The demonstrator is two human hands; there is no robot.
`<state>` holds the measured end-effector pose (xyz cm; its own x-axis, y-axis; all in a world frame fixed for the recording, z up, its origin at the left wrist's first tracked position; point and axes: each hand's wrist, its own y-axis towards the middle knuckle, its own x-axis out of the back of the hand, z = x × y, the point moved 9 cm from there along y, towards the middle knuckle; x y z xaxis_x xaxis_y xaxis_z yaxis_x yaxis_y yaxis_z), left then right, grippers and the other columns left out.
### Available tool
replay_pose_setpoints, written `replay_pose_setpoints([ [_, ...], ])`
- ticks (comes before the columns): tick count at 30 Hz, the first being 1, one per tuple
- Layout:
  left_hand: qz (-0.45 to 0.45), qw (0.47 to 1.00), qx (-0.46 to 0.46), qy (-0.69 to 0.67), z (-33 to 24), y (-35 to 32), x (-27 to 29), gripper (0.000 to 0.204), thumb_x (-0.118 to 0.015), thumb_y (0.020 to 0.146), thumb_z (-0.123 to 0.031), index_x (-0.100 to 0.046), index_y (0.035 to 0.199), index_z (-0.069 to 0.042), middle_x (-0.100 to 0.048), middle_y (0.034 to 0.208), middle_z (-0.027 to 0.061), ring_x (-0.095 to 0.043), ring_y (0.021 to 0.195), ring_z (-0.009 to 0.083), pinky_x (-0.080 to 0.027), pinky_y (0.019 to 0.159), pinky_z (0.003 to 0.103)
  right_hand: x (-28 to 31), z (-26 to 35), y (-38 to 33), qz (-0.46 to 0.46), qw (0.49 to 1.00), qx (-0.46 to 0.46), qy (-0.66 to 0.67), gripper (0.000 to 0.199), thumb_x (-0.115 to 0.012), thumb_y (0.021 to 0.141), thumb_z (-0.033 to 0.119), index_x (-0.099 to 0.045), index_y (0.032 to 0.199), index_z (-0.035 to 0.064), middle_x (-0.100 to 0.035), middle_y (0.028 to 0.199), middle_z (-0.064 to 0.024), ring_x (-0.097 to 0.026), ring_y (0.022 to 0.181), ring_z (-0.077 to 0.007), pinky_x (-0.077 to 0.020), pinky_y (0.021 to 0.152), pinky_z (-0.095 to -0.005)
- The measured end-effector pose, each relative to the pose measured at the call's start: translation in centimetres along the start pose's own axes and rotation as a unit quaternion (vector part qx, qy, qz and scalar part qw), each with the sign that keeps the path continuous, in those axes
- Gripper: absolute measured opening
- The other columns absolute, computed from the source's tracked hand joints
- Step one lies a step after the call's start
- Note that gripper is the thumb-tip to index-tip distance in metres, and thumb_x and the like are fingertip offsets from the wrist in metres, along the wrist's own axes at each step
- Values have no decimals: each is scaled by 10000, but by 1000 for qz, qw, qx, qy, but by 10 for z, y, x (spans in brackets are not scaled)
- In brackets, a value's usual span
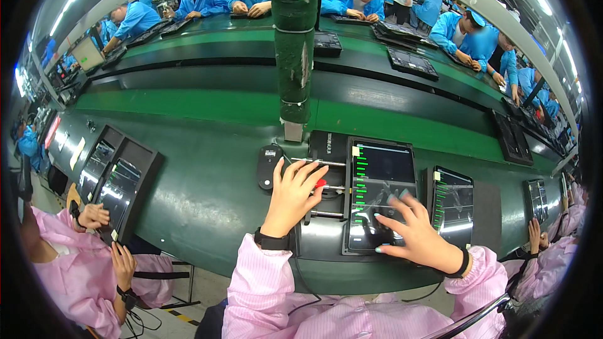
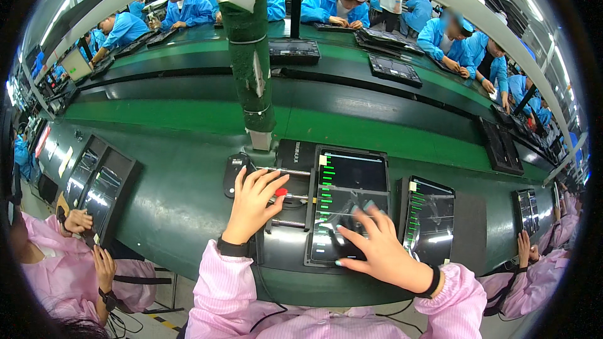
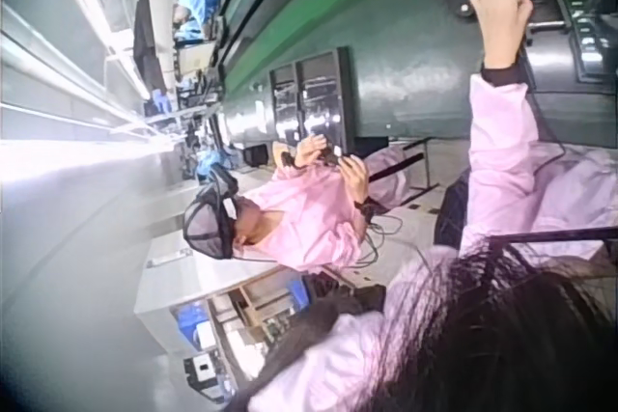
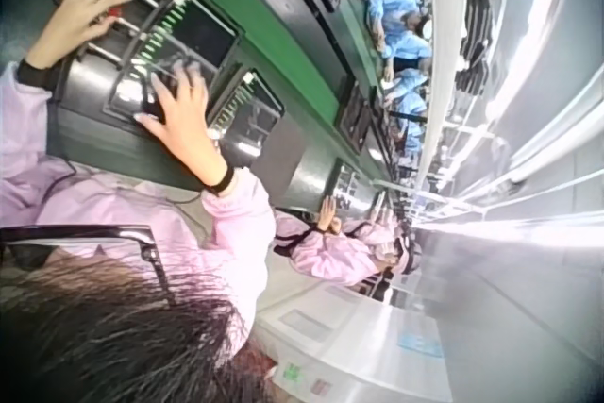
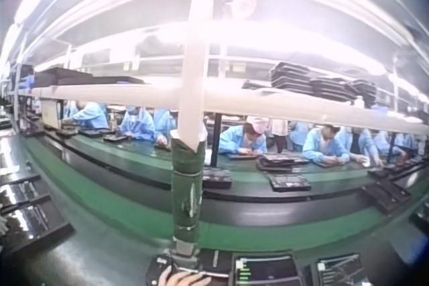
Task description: The recorder and nearby workers are testing and inspecting electronic tablet screens on a manufacturing assembly line.
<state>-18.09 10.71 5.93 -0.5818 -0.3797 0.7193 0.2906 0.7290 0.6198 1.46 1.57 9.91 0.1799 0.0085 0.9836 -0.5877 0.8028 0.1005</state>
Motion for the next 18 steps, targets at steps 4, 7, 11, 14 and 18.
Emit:
replay_pose_setpoints([
  [4, 5, 998, -29, -51, -1, 2, -2, 267, -699, 754, -100, -664, 1011, -167, -663, 948, -62, -558, 1059, 183, -221, 1114, 528, -11, 32, 29, 24, 997, 67, 8, 321, -658, 851, 315, -653, 1103, 117, -621, 658, -43, -565, 525, -225, -470, 551, -316],
  [7, 35, 996, -2, -83, 4, 5, -7, 140, -708, 797, -179, -631, 907, -141, -649, 921, -59, -558, 1033, 172, -225, 1108, 528, -28, 48, 39, 75, 991, 112, -23, 340, -605, 884, 362, -665, 1054, 74, -605, 601, -58, -562, 451, -242, -459, 461, -339],
  [11, -45, 998, 34, -40, 15, 7, 12, 69, -624, 863, -126, -600, 918, -92, -630, 917, -6, -576, 965, 190, -263, 1086, 503, -41, 51, 44, 99, 981, 136, -92, 379, -587, 894, 393, -676, 1080, 75, -582, 549, -45, -547, 423, -217, -438, 439, -325],
  [14, -141, 978, 127, -81, 44, -3, 41, 114, -517, 910, -83, -586, 997, -60, -662, 905, 21, -586, 937, 205, -303, 1047, 459, -46, 48, 45, 109, 977, 140, -122, 396, -580, 896, 404, -679, 1092, 75, -565, 527, -39, -539, 419, -202, -425, 439, -319],
  [18, -199, 955, 201, -86, 67, -14, 60, 191, -472, 950, -100, -580, 1100, -52, -679, 904, 43, -581, 925, 232, -329, 1005, 417, -49, 47, 47, 109, 975, 150, -123, 411, -573, 901, 413, -674, 1110, 75, -547, 508, -31, -525, 412, -193, -417, 438, -317],
])
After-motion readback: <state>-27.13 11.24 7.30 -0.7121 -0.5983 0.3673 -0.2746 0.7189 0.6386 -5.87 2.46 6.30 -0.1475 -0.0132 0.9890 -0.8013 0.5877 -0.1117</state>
